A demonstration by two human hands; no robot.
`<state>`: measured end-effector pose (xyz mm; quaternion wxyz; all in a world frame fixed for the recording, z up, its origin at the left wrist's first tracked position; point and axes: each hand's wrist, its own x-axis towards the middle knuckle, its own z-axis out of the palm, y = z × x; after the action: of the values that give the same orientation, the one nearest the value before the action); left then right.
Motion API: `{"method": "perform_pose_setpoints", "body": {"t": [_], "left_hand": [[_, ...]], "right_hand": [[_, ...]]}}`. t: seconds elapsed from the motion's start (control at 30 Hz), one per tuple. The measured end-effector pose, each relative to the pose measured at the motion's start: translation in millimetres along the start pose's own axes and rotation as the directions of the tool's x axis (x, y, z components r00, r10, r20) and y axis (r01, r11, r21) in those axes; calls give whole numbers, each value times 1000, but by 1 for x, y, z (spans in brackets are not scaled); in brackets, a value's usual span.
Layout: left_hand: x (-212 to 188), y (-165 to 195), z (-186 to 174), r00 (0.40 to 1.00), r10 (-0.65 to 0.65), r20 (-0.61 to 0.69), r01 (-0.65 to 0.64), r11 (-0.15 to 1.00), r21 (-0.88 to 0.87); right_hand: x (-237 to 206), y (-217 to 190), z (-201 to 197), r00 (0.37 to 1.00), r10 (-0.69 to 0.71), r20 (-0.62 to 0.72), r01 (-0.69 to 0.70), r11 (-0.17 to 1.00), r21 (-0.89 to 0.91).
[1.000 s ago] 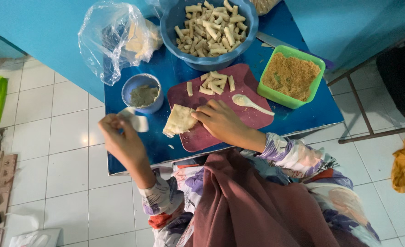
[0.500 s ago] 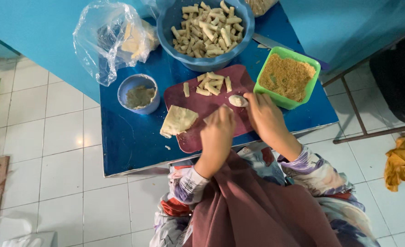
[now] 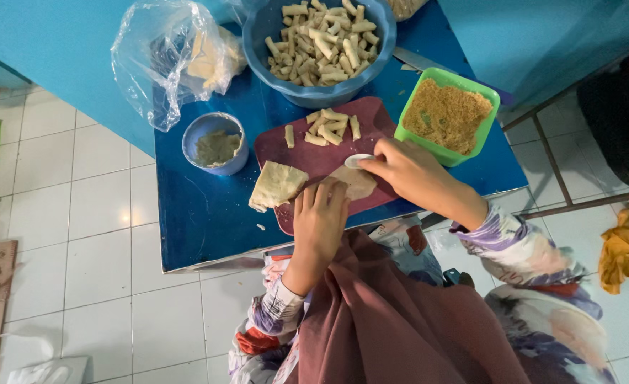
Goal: The person pinches off small pieces of dough from a larger sheet on a cutting board and rolls each piece between their fingers into a short cylinder, placing the finished dough sticks on the board and into a bowl filled with similar shaped pieces. They occasionally dip their fingers into a small bowl of liquid while shaping.
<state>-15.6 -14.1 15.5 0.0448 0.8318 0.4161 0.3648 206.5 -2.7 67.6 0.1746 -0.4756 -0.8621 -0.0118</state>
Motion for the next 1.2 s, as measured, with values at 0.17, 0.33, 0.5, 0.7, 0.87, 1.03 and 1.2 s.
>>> {"method": "perform_pose_setpoints", "body": {"t": [0.17,0.33,0.5,0.7,0.87,1.03,1.2], "left_hand": [[0,-1,-1,1000,-3,8,3,1000,6],[1,-1,-1,1000,-6,-1,6,1000,-1],[3,-1,0,1000,1,-10,0,1000,21],[2,-1,-1,1000,-2,2,2,1000,3],[1,-1,-2,1000,3,4,-3,1000,6],[0,-1,-3,1000,4,13,-4,1000,-14],[2,-3,1,1000,11,-6,-11,1000,6]], "right_hand": [[6,-2,0,990,-138,0,134,961,-243],[10,-2,-1,981,-164,98,190,765,-616],[12,0,-7,980,-198,9,156,741,-653],[5,2,7,987,-145,-70,110,924,-366],[1,0,34,1000,-21,-20,16,973,-232],[-5,0,35,979,-182,-91,102,826,-554],[-1,6,15,985,-147,-94,71,830,-552]]}}
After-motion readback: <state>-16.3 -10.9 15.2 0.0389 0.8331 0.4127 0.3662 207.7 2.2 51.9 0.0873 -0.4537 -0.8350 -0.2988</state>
